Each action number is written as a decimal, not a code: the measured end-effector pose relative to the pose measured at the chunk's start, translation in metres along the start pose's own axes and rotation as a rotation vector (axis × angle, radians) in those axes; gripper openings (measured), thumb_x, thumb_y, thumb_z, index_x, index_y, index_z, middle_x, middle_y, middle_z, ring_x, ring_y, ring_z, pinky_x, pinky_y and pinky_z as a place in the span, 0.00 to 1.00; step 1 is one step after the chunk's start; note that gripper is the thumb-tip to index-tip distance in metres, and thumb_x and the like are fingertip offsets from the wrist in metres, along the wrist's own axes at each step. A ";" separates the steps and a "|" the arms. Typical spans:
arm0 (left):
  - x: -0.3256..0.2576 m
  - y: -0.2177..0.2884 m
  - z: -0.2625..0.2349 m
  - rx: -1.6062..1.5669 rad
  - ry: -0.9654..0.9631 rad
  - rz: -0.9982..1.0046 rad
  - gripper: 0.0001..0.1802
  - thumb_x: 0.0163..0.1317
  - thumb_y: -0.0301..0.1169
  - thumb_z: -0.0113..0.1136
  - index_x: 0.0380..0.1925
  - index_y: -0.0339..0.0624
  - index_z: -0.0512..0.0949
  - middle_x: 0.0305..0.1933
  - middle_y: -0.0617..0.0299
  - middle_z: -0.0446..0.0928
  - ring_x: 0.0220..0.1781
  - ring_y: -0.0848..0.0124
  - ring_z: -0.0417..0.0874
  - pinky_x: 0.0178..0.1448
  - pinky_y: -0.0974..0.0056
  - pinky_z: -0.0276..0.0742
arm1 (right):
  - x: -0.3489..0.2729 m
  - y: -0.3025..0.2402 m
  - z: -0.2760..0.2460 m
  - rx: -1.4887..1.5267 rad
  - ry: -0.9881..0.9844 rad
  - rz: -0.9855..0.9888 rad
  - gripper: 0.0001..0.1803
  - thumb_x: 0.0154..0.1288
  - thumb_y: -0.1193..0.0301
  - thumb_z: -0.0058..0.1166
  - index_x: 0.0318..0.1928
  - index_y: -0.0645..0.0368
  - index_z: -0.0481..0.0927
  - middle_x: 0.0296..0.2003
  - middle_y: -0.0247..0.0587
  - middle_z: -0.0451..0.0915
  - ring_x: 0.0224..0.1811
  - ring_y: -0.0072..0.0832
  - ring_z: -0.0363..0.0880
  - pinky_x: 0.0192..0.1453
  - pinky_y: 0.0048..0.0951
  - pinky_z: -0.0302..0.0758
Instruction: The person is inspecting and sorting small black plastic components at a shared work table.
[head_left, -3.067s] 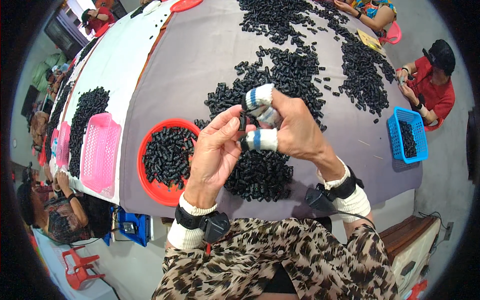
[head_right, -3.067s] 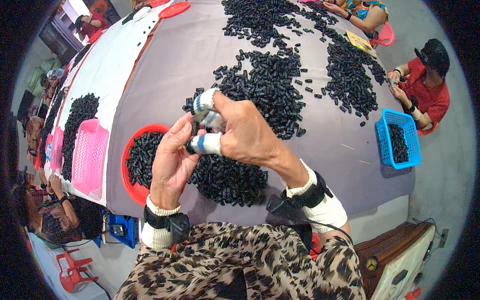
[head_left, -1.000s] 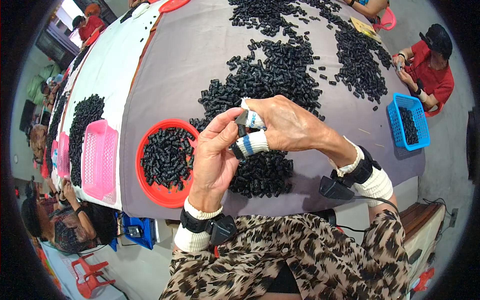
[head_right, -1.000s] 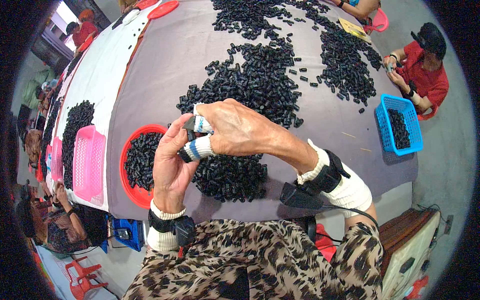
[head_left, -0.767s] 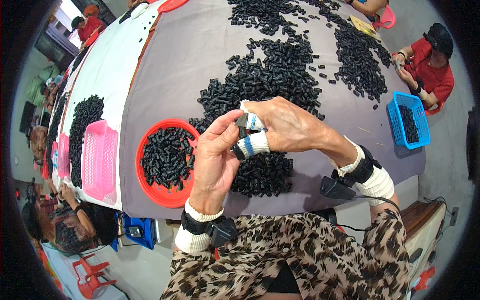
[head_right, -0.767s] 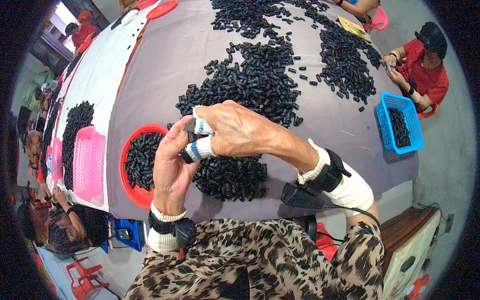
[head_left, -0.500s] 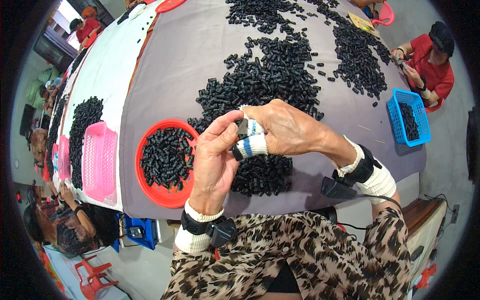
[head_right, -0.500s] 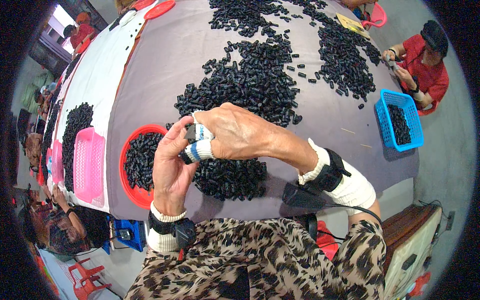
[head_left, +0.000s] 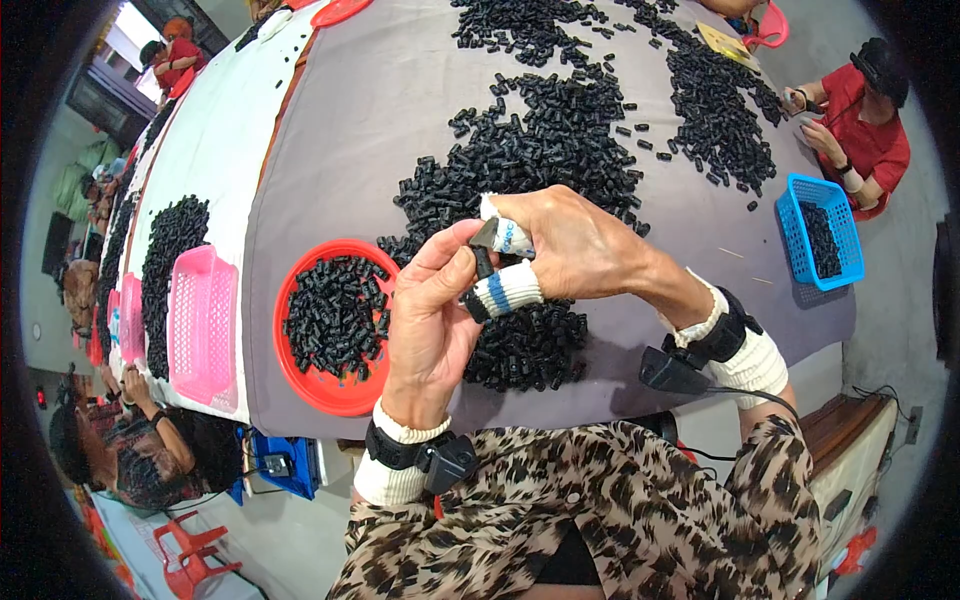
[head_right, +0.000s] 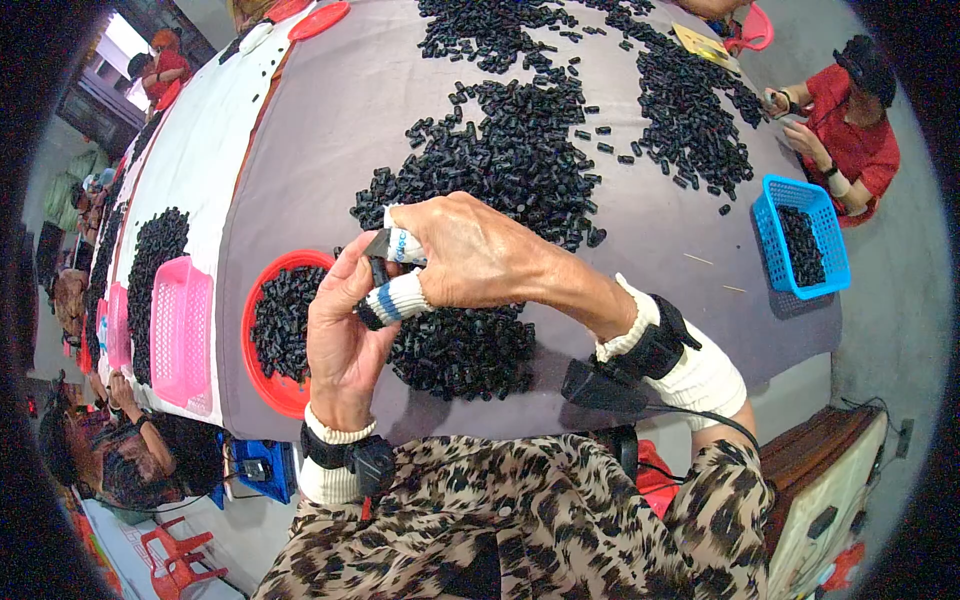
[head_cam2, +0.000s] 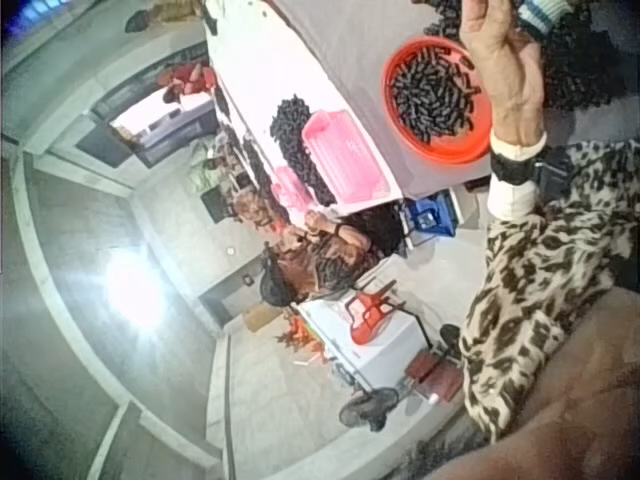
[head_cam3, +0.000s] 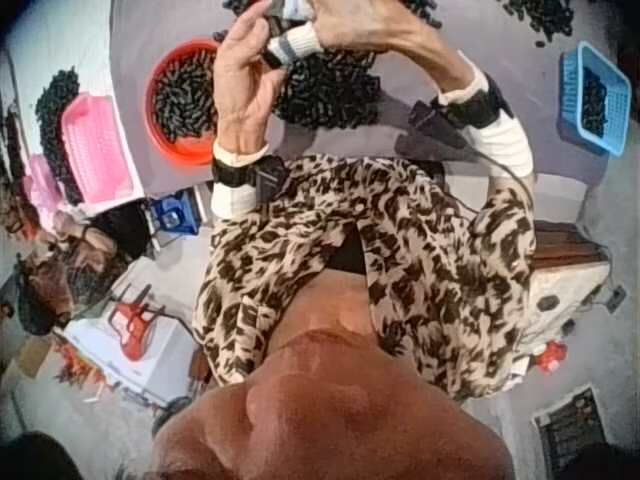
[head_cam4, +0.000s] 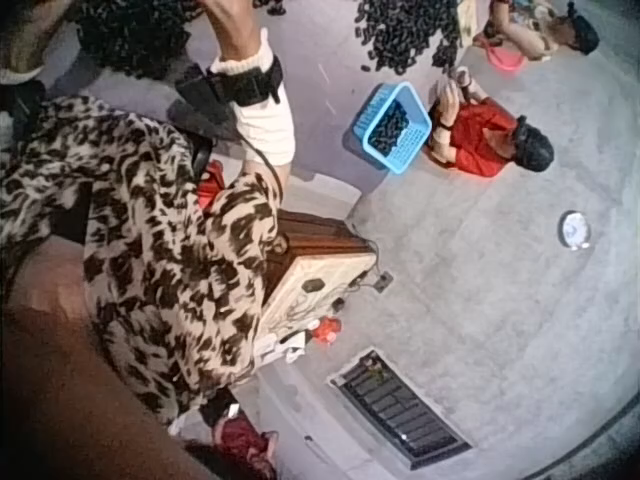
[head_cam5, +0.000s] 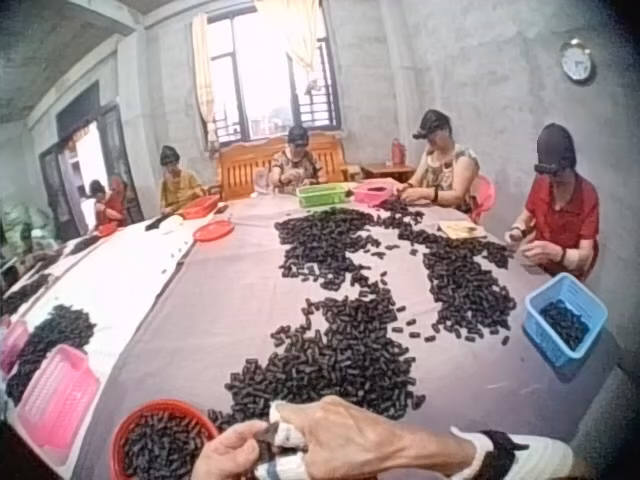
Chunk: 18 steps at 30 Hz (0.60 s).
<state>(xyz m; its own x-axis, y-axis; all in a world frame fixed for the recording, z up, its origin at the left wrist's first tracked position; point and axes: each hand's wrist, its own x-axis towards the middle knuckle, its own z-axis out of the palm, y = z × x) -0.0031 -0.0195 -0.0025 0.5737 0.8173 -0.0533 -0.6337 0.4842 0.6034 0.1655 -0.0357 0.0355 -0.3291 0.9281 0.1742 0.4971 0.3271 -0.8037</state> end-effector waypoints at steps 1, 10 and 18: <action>0.000 0.000 0.001 0.008 0.002 0.006 0.14 0.59 0.25 0.55 0.46 0.34 0.73 0.42 0.58 0.77 0.42 0.72 0.79 0.49 0.65 0.76 | 0.000 0.001 0.000 0.001 -0.001 0.000 0.23 0.43 0.59 0.66 0.30 0.63 0.71 0.21 0.41 0.73 0.22 0.29 0.71 0.27 0.32 0.68; 0.000 -0.001 0.000 0.032 0.002 0.018 0.14 0.59 0.25 0.54 0.46 0.34 0.73 0.43 0.58 0.77 0.43 0.72 0.78 0.50 0.66 0.75 | 0.001 0.005 0.002 -0.036 -0.006 -0.010 0.24 0.43 0.57 0.64 0.31 0.64 0.71 0.20 0.42 0.74 0.21 0.31 0.71 0.26 0.33 0.68; -0.001 -0.001 -0.002 -0.012 -0.019 -0.003 0.15 0.59 0.23 0.53 0.47 0.31 0.70 0.44 0.53 0.75 0.46 0.65 0.78 0.54 0.61 0.74 | 0.000 0.004 0.002 -0.030 -0.003 -0.005 0.23 0.44 0.58 0.63 0.30 0.66 0.71 0.20 0.43 0.73 0.20 0.32 0.71 0.26 0.34 0.68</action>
<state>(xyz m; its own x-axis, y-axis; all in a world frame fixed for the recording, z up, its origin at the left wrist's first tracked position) -0.0044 -0.0197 -0.0047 0.5851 0.8100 -0.0400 -0.6381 0.4903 0.5936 0.1656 -0.0353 0.0312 -0.3341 0.9258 0.1766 0.5191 0.3372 -0.7854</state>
